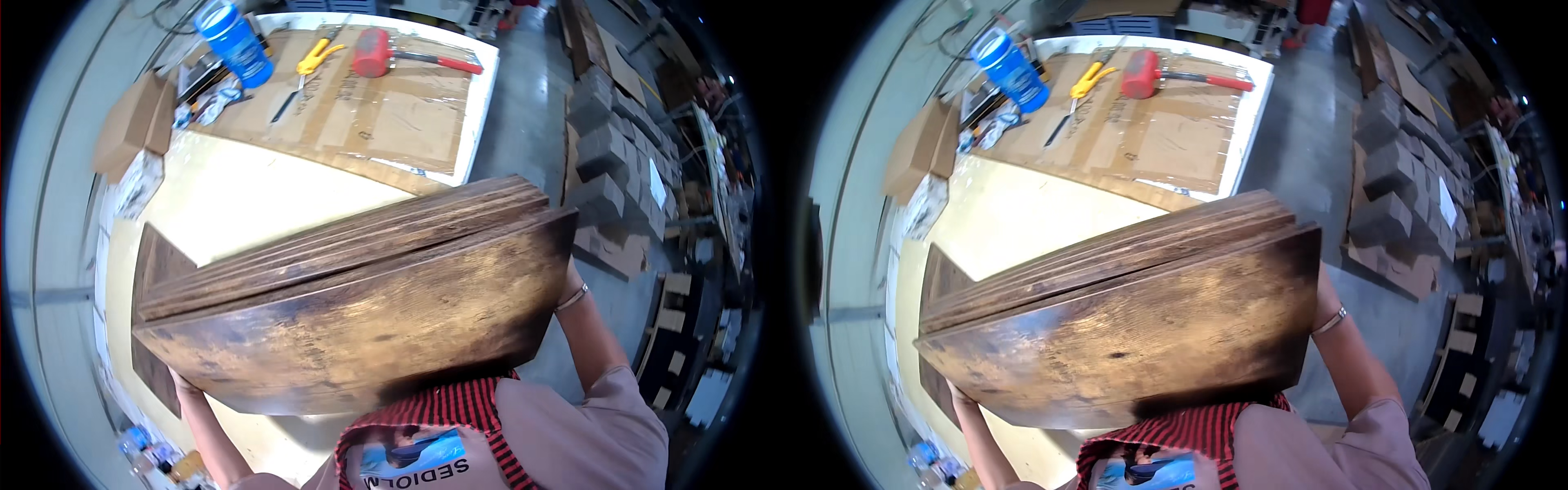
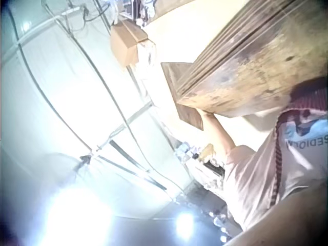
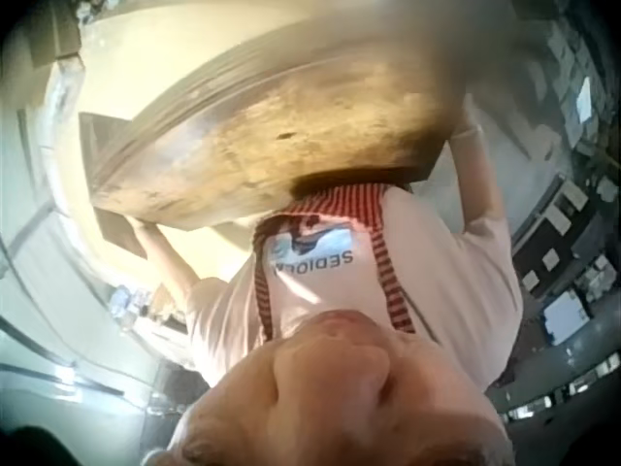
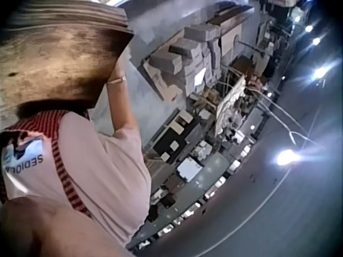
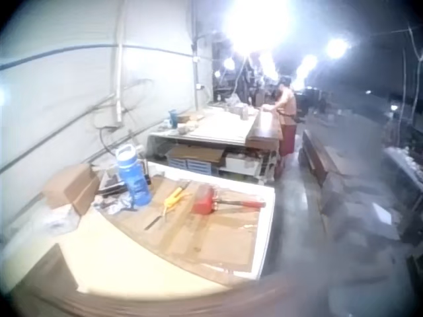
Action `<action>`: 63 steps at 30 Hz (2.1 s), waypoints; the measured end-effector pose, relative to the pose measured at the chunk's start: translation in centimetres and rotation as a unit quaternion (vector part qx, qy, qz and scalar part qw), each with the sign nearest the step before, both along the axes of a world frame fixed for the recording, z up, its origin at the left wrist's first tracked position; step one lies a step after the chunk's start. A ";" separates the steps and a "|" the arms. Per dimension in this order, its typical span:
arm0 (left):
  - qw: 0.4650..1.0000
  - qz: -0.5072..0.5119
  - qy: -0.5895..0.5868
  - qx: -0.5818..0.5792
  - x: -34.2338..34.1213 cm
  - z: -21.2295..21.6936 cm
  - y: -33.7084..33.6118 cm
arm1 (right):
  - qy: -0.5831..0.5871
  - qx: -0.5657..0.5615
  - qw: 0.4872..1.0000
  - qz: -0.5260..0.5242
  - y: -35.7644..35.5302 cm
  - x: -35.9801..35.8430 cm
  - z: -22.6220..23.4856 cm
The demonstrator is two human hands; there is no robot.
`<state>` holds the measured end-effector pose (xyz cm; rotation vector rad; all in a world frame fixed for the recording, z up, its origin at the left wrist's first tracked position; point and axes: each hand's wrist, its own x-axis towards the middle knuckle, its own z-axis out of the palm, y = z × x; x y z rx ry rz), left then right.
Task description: The user is applying a liquid finish to a piece of dark wood furniture using a cloth.
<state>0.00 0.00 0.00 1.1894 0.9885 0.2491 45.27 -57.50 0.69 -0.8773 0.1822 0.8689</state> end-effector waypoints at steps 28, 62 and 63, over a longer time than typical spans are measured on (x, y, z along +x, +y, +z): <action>0.761 0.616 -0.145 0.142 -26.8 -0.6 -29.9 | -0.273 0.222 0.835 0.422 31.6 -5.9 0.4; 0.844 0.395 -0.331 0.150 -32.8 8.4 -35.3 | -0.419 0.180 0.799 0.392 23.5 -9.2 12.5; 0.839 0.404 -0.332 0.148 -32.8 8.4 -35.2 | -0.417 0.181 0.800 0.391 23.5 -9.3 12.6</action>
